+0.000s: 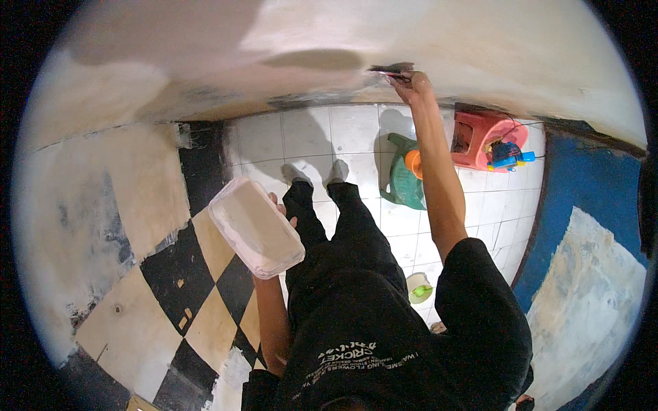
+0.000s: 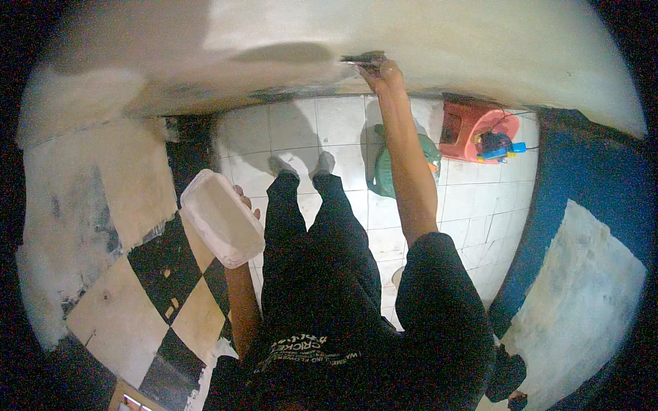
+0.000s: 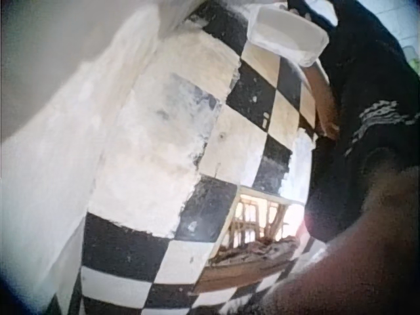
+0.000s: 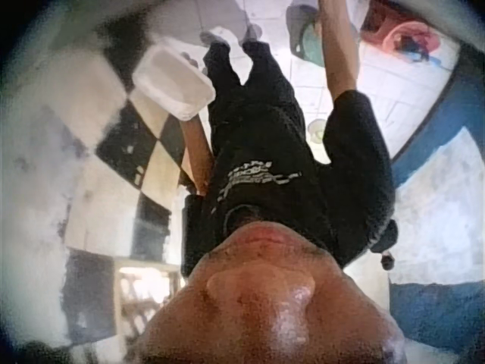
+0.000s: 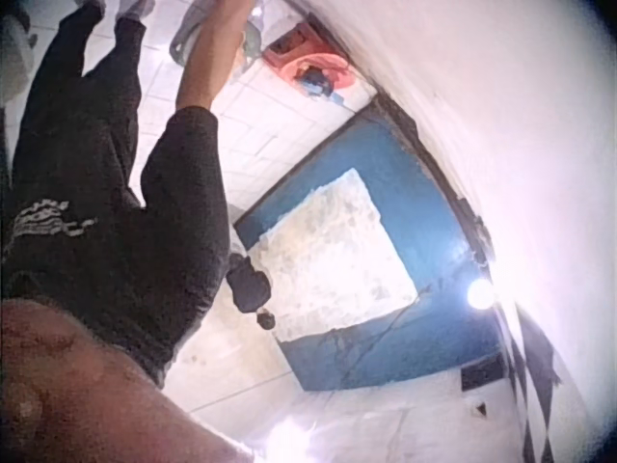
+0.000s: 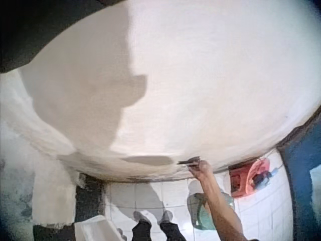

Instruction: The person applies a white substance to a wall using a red putty knife and kemudian mixes the substance in a container with the knife.

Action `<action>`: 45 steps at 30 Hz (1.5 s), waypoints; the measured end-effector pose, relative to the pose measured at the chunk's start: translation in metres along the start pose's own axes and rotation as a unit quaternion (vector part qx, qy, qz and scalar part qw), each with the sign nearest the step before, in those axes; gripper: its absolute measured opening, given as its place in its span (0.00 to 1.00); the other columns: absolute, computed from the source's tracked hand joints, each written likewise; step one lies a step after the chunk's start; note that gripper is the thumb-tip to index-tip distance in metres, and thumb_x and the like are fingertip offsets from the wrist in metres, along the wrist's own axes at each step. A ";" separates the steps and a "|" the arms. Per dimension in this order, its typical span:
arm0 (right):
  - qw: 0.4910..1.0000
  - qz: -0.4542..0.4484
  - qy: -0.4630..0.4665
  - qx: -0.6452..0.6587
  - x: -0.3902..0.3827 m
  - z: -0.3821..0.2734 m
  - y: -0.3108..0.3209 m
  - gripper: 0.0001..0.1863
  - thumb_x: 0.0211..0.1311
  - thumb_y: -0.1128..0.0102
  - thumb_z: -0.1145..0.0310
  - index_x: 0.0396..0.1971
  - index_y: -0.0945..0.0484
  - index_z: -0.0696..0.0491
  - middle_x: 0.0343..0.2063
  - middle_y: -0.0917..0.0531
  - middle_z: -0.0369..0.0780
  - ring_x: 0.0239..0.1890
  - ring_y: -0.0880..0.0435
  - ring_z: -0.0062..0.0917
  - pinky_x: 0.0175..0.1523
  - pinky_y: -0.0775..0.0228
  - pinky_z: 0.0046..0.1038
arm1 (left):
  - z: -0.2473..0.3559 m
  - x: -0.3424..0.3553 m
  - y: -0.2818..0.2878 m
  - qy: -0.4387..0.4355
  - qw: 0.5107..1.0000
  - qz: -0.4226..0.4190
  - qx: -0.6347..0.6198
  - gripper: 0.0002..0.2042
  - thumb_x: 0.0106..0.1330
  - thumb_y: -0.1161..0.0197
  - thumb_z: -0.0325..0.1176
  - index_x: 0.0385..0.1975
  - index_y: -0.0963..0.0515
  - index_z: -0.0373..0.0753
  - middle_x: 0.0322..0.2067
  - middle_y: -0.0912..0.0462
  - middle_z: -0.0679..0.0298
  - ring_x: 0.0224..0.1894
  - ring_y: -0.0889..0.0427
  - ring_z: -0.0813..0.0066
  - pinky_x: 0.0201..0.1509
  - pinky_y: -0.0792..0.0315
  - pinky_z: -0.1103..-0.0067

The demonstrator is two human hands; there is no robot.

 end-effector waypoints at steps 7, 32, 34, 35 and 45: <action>0.998 0.000 0.027 -0.049 -0.106 -0.010 -0.013 0.14 0.67 0.65 0.72 0.47 0.35 0.62 0.38 0.27 0.50 0.43 0.24 0.43 0.49 0.26 0.47 | -0.005 0.005 0.015 0.010 1.000 -0.010 0.009 0.34 0.62 0.43 0.52 0.65 0.44 0.44 0.63 0.44 0.50 0.64 0.43 0.48 0.66 0.53 0.44; 0.878 -0.112 0.186 -0.427 0.037 0.027 0.035 0.18 0.59 0.39 0.65 0.46 0.24 0.60 0.31 0.18 0.39 0.36 0.19 0.24 0.36 0.25 0.29 | 0.001 0.007 0.015 0.009 0.995 0.044 0.085 0.34 0.62 0.45 0.54 0.65 0.43 0.46 0.63 0.43 0.51 0.64 0.42 0.50 0.66 0.52 0.43; 0.895 -0.069 0.160 -0.411 -0.036 0.015 0.000 0.17 0.61 0.44 0.68 0.47 0.27 0.61 0.32 0.19 0.42 0.34 0.19 0.29 0.40 0.25 0.30 | 0.003 0.002 0.026 0.008 0.999 0.025 0.042 0.34 0.62 0.45 0.54 0.65 0.43 0.45 0.62 0.42 0.51 0.63 0.41 0.50 0.65 0.50 0.43; 0.902 -0.043 0.157 -0.400 -0.076 0.003 -0.016 0.17 0.62 0.46 0.69 0.48 0.28 0.61 0.32 0.20 0.43 0.33 0.19 0.32 0.42 0.25 0.31 | 0.004 0.003 0.033 0.015 1.000 0.012 0.022 0.34 0.62 0.45 0.54 0.65 0.43 0.45 0.62 0.42 0.51 0.63 0.41 0.50 0.65 0.49 0.44; 0.997 0.036 0.056 -0.042 0.028 -0.002 0.072 0.17 0.64 0.59 0.71 0.45 0.33 0.70 0.42 0.24 0.57 0.46 0.23 0.45 0.50 0.25 0.47 | 0.001 0.014 0.026 0.060 0.996 0.032 0.064 0.33 0.62 0.43 0.52 0.64 0.43 0.45 0.62 0.42 0.51 0.62 0.40 0.51 0.65 0.48 0.46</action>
Point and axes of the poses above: each hand's wrist, its own x-axis towards the middle knuckle, its own y-axis out of the back of the hand, z = x × y, the point moved 1 cm from there along x, towards the middle knuckle
